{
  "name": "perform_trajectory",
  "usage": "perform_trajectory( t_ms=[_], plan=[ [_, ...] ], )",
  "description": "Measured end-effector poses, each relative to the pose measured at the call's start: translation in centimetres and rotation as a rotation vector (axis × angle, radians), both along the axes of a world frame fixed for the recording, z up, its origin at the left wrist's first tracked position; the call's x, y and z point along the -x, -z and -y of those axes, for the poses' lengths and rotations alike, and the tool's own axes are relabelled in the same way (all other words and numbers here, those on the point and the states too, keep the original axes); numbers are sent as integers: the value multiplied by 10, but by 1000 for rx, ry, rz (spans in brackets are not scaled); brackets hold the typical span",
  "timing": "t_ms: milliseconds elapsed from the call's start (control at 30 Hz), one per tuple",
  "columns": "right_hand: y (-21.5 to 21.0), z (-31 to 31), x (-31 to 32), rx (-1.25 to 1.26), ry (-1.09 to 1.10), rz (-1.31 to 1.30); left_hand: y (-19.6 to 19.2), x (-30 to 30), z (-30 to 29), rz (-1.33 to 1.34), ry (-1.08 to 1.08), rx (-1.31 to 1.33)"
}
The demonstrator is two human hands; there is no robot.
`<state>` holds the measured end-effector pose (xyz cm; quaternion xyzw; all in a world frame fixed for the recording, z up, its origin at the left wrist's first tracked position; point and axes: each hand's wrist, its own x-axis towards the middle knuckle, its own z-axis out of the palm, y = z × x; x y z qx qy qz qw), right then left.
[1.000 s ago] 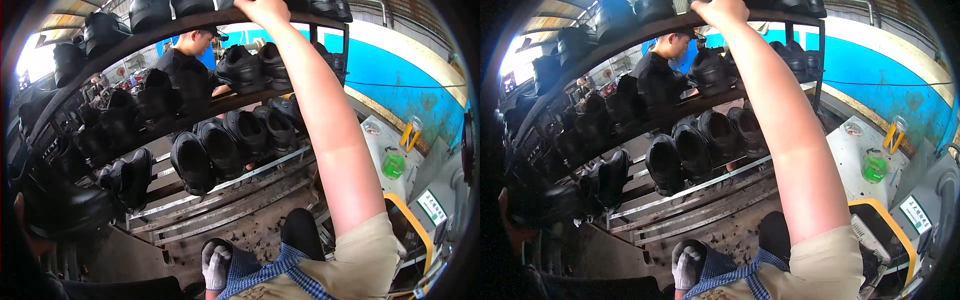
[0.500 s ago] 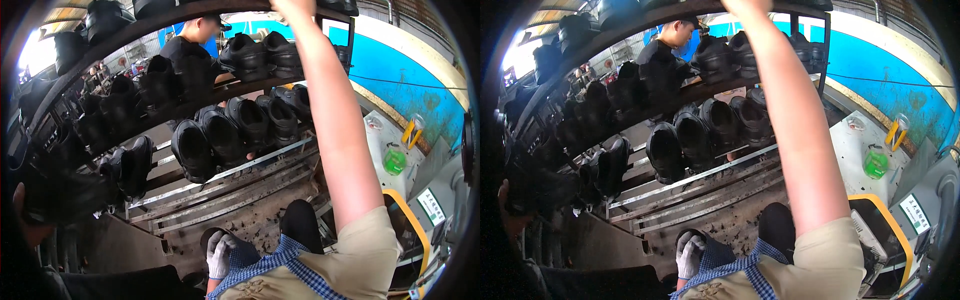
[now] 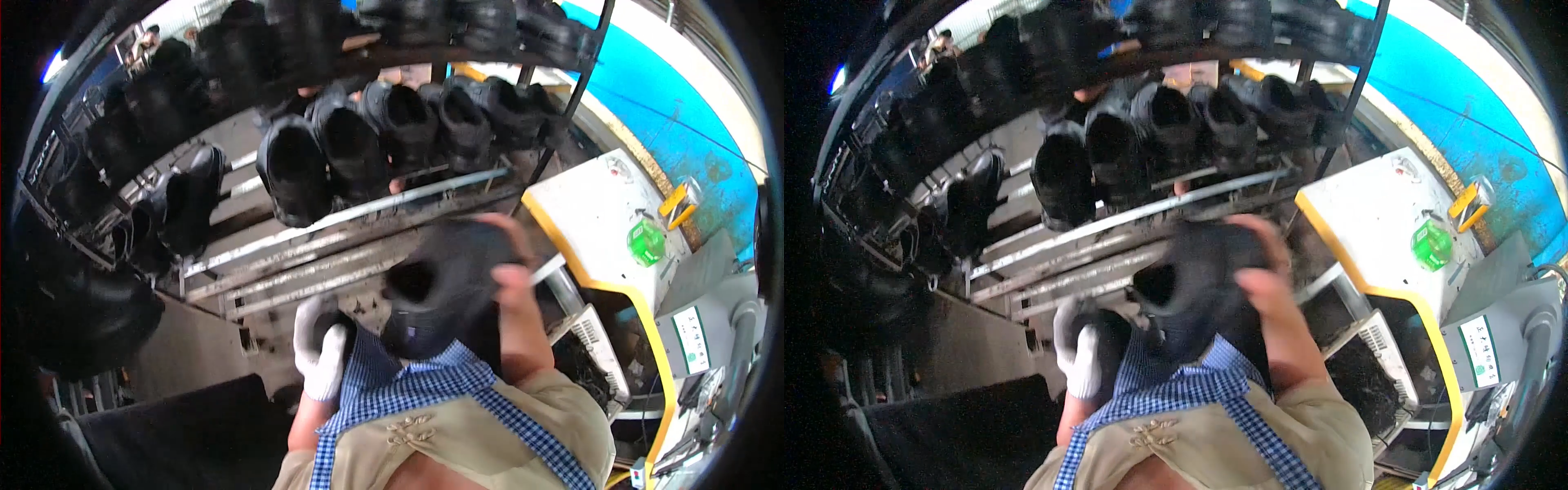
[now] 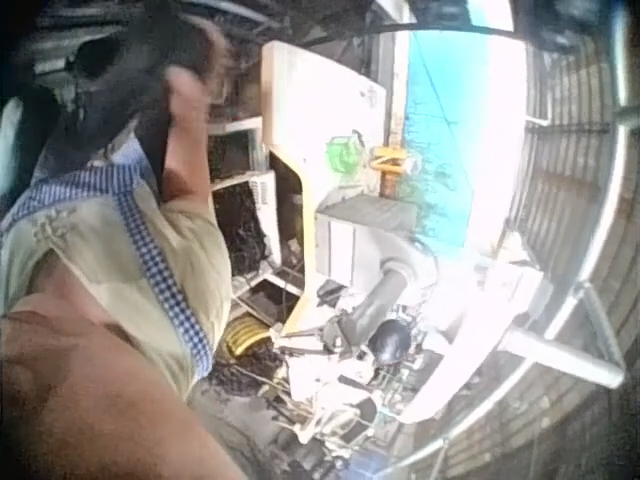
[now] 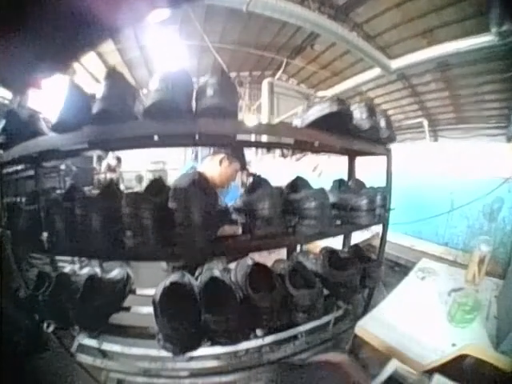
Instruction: Trim excess material from the edges of shoes using a small knife.
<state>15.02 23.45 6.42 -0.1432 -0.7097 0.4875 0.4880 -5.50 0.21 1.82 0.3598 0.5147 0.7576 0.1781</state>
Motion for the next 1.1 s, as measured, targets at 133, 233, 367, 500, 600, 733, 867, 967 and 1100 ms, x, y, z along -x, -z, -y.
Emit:
perform_trajectory(
  t_ms=[133,233,367,500,600,733,867,967,1100],
  plan=[
    [38,19,60,-19,-283,287,-20,6,-41,-91,176,311],
    [40,18,76,-136,-337,277,25,27,-55,424,394,165],
    [38,17,83,-165,-485,285,9,19,-47,827,493,104],
    [32,18,79,-321,-403,68,-14,-1,-36,574,447,192],
    [20,22,64,-451,-303,248,-15,-11,-34,345,356,203],
    [15,30,68,-615,-263,228,-17,-14,-35,-29,218,291],
    [17,37,75,-851,-101,223,-16,-18,-37,-82,157,294],
    [36,35,81,-622,-163,170,-19,-20,-36,47,223,299],
    [43,35,75,-254,-337,68,-19,-22,-31,64,245,301]
  ],
)
